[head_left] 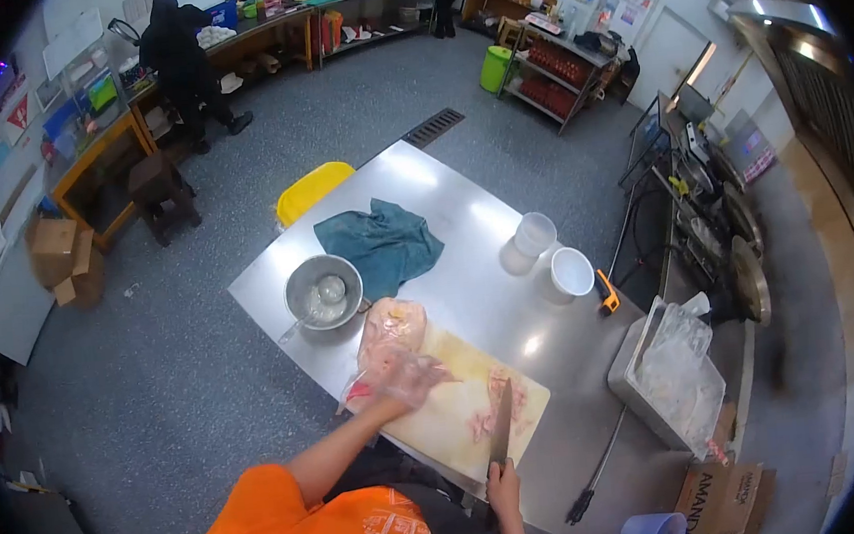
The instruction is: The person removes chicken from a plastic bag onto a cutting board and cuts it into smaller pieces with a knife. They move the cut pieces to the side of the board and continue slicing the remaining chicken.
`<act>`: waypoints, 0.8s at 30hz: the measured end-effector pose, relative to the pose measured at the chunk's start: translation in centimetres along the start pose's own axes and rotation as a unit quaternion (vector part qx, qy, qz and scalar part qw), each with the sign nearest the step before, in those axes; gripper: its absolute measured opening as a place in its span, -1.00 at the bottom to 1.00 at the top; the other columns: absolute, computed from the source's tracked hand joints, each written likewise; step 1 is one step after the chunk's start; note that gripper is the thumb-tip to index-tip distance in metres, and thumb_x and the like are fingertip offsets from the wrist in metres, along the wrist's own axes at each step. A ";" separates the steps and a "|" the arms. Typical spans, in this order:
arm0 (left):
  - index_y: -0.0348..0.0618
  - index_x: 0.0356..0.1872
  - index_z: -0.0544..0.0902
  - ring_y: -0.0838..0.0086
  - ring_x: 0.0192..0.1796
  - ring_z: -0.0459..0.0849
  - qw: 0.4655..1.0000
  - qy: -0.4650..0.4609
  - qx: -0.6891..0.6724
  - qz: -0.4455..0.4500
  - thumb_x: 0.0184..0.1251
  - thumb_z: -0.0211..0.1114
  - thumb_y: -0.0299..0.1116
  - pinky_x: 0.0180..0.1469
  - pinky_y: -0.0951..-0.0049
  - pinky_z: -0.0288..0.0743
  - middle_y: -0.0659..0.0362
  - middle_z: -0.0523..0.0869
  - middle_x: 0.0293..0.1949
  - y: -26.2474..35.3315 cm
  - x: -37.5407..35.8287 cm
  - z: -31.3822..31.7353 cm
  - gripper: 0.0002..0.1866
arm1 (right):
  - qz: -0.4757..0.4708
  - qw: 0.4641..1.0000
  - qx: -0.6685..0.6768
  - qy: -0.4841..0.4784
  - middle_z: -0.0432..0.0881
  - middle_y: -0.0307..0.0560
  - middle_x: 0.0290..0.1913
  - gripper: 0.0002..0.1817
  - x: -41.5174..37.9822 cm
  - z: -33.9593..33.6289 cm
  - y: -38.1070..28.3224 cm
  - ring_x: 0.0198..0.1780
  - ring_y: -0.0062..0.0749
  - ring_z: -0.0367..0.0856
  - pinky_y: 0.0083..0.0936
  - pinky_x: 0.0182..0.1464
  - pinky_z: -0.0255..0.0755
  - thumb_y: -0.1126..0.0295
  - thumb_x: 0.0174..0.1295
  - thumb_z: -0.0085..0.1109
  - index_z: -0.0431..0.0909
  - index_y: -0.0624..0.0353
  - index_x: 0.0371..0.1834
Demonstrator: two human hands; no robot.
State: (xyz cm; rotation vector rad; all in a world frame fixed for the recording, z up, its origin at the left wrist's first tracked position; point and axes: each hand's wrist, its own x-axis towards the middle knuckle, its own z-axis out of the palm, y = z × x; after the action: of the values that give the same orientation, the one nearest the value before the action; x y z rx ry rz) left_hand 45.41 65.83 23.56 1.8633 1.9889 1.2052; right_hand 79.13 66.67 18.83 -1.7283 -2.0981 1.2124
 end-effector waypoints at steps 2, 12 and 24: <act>-0.12 -0.03 0.75 0.28 -0.27 0.73 0.856 -0.052 -0.455 -0.240 0.47 0.14 -0.26 -0.07 0.28 0.57 -0.01 0.77 -0.31 4.4 0.9 0.8 -0.72 | 0.035 0.996 0.085 0.006 0.58 -0.01 -0.52 -0.71 0.0 -1.7 -3.8 -0.58 -0.29 0.58 -0.30 -0.50 0.45 0.22 0.49 -0.01 0.39 0.28 -0.17; -0.16 -0.30 0.72 0.02 -0.17 0.71 0.929 -0.277 -0.027 -0.243 0.22 0.33 -0.20 -0.06 0.14 0.58 -0.13 0.71 -0.37 -1.4 -7.1 13.4 -0.77 | -0.077 0.992 -0.074 -0.062 0.62 0.50 -0.34 -0.63 0.9 4.8 -0.2 -0.24 0.51 0.60 0.18 -0.19 0.44 0.20 0.47 -0.01 0.40 0.28 0.13; -0.24 0.31 0.39 0.19 0.15 0.66 0.560 0.005 -0.596 -0.576 0.65 -0.17 0.11 0.19 0.10 0.58 -0.06 0.61 0.19 -5.9 -8.8 15.3 -0.40 | 0.019 0.999 -0.006 -0.038 0.65 0.46 -0.28 -0.64 -0.7 4.4 -1.4 -0.16 0.45 0.62 0.14 -0.13 0.45 0.21 0.51 -0.09 0.39 0.33 0.09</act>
State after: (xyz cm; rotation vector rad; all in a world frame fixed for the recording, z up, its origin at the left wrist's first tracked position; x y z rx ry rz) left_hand 52.05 65.24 6.20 -0.1915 1.1190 1.3160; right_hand 75.78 63.97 17.12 -1.7631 -2.1286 1.2982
